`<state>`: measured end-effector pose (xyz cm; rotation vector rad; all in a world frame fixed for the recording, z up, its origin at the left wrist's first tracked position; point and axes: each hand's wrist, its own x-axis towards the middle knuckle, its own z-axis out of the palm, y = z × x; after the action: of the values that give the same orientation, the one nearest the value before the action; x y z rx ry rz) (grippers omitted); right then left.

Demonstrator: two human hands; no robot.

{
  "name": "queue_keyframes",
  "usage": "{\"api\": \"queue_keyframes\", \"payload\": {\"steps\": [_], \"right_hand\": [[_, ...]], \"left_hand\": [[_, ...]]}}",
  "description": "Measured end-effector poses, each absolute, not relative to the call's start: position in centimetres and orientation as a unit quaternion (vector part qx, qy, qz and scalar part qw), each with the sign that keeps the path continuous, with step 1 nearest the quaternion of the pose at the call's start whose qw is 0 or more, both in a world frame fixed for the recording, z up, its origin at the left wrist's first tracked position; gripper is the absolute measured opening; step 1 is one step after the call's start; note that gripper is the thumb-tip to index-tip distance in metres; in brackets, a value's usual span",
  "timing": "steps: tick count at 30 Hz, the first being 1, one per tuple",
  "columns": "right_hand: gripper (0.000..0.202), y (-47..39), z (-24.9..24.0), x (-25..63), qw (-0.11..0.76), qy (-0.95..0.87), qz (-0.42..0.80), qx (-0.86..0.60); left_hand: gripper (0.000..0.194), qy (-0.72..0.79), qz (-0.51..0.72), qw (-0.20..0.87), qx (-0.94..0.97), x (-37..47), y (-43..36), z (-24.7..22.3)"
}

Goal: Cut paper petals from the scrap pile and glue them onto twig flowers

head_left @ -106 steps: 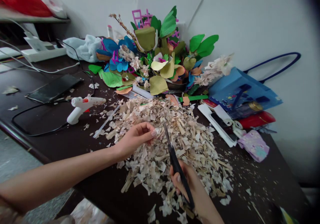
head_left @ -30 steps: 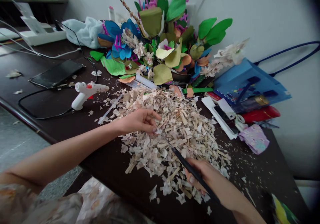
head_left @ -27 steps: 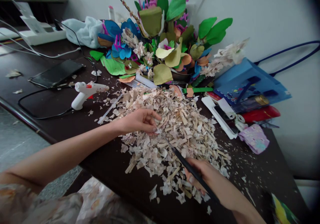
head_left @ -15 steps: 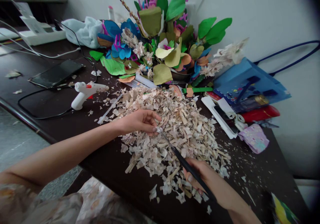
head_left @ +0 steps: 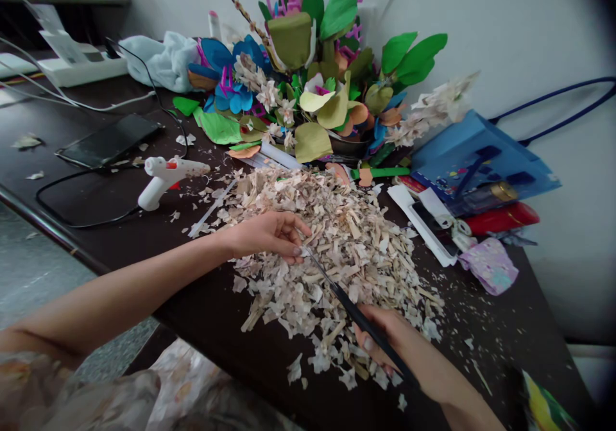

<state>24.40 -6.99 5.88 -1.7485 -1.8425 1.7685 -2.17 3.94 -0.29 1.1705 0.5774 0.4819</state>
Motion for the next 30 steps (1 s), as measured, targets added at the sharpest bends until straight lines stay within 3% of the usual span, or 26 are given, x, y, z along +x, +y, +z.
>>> {"api": "queue_keyframes", "payload": {"steps": [30], "right_hand": [[0.011, -7.3, 3.7, 25.6, -0.024, -0.651, 0.502, -0.568]], "left_hand": [[0.036, 0.267, 0.203, 0.768, 0.546, -2.3, 4.0, -0.5]]}}
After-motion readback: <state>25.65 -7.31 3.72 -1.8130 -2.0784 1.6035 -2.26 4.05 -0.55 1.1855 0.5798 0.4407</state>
